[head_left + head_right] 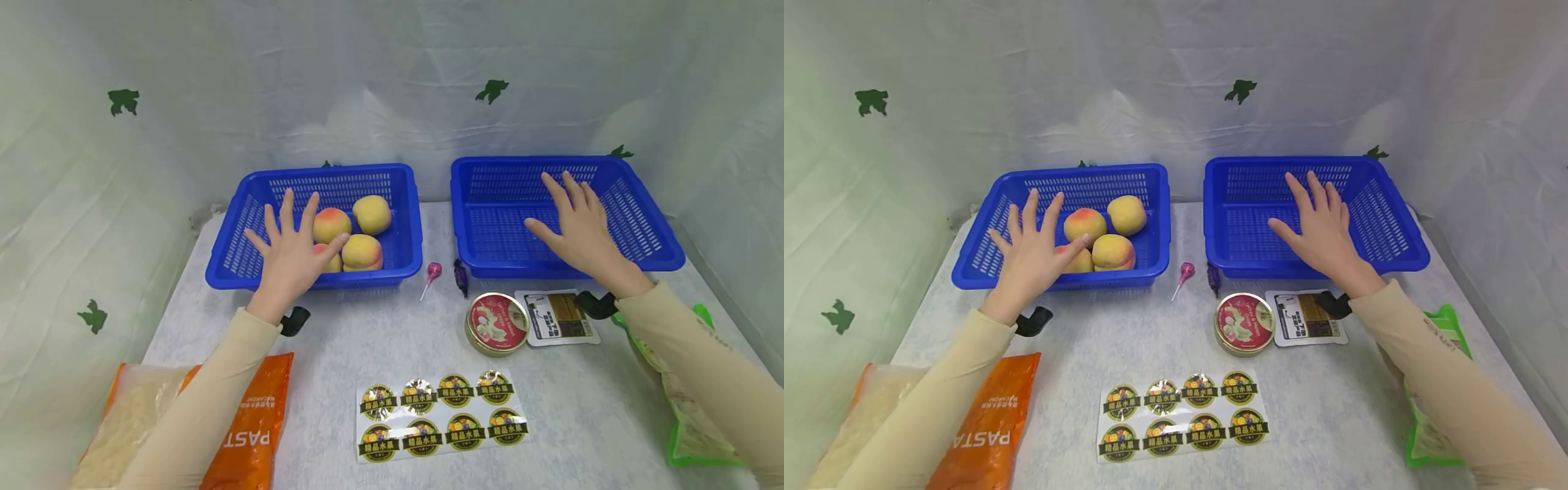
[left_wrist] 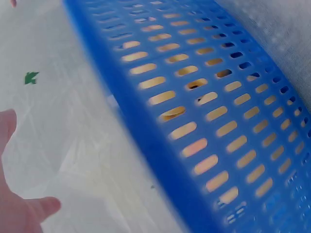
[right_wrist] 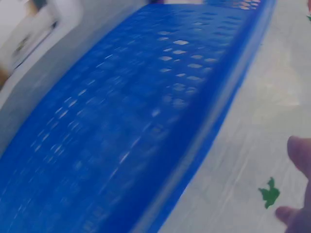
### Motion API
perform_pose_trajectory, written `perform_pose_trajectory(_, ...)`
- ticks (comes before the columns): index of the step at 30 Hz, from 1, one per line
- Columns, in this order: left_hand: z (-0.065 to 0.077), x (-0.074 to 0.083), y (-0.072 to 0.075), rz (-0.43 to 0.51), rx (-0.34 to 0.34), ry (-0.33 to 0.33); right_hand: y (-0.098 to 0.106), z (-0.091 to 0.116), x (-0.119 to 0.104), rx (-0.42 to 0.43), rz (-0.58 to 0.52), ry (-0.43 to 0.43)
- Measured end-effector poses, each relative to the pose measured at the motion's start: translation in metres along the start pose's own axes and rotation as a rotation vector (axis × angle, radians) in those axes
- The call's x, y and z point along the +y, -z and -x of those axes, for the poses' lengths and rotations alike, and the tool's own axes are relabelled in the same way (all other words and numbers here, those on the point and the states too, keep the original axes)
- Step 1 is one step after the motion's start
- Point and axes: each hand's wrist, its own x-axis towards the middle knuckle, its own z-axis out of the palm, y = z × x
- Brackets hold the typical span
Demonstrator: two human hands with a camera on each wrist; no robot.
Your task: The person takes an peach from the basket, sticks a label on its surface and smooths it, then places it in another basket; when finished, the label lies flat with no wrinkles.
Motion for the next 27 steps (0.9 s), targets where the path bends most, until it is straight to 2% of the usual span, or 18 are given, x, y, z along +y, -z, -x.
perform_pose_trajectory(3, 0.009, -0.002, 0.009, 0.095, 0.041, -0.028, 0.002, -0.010, -0.010, 0.006, -0.149, 0.098)
perform_pose_trajectory(7, 0.025, -0.008, 0.019, 0.346, 0.135, -0.050, 0.004, -0.025, -0.032, -0.039, -0.397, 0.154)
perform_pose_trajectory(10, 0.040, -0.014, 0.025, 0.618, 0.197, -0.032, 0.005, -0.035, -0.052, -0.102, -0.600, 0.169)
perform_pose_trajectory(16, 0.074, -0.025, 0.037, 1.259, 0.216, 0.100, -0.005, -0.059, -0.089, -0.263, -0.898, 0.203)
perform_pose_trajectory(19, 0.089, -0.032, 0.038, 1.496, 0.238, 0.115, -0.011, -0.068, -0.104, -0.339, -1.006, 0.207)
perform_pose_trajectory(23, 0.105, -0.041, 0.033, 1.626, 0.241, 0.119, -0.017, -0.073, -0.123, -0.415, -1.078, 0.207)
perform_pose_trajectory(27, 0.118, -0.047, 0.023, 1.654, 0.203, 0.160, -0.026, -0.077, -0.139, -0.481, -1.122, 0.189)
